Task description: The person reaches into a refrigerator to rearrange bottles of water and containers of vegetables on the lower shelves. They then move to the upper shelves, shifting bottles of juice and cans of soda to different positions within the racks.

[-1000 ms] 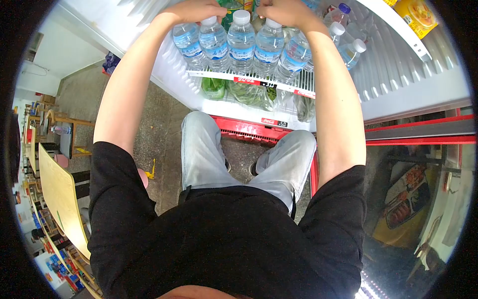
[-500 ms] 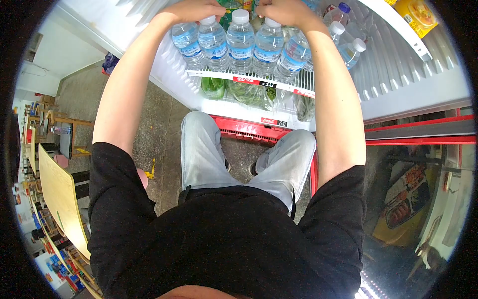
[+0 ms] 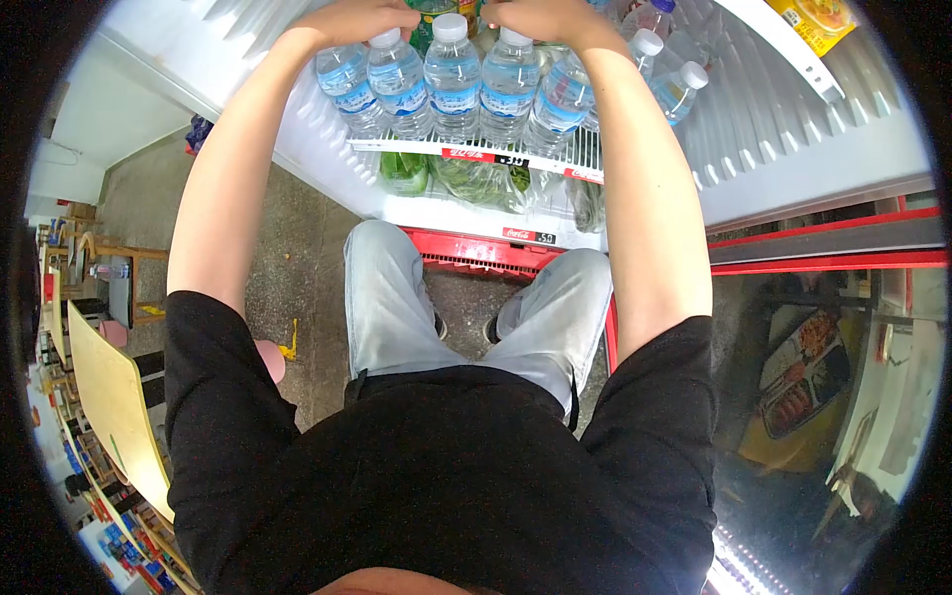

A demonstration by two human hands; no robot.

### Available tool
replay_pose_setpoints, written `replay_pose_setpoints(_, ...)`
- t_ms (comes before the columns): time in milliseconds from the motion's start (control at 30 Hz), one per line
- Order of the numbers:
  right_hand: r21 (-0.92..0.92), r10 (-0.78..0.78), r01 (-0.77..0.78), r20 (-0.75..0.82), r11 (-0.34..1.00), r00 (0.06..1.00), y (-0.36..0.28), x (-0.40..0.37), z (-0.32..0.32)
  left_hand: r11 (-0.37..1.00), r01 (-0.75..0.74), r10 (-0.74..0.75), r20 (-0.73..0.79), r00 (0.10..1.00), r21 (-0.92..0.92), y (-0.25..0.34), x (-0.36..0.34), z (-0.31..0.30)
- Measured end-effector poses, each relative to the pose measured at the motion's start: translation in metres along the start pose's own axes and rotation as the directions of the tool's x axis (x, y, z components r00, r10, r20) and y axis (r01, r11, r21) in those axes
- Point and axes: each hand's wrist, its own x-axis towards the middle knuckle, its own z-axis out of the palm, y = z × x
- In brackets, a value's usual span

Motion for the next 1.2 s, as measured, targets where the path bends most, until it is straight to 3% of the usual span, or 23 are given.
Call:
replay_pose_setpoints(500, 0.031, 0.108, -0.109, 0.035, 0.994, 0.993, -0.003, 0.0, 0.0, 0.999, -0.03, 0.03, -0.037, 0.999, 0.012, -0.008, 0.005, 0.004)
replay_pose_setpoints(600, -0.02, 0.007, -0.007, -0.006, 1.0, 1.0, 0.006, 0.004, 0.004, 0.999, -0.045, 0.045, -0.027, 0.999, 0.003, -0.011, 0.007, 0.003)
replay_pose_setpoints(1200, -0.029, 0.054, -0.054, 0.014, 0.998, 0.998, 0.001, 0.001, 0.0, 1.0, -0.022, 0.023, -0.06, 0.998, 0.009, -0.011, 0.007, 0.005)
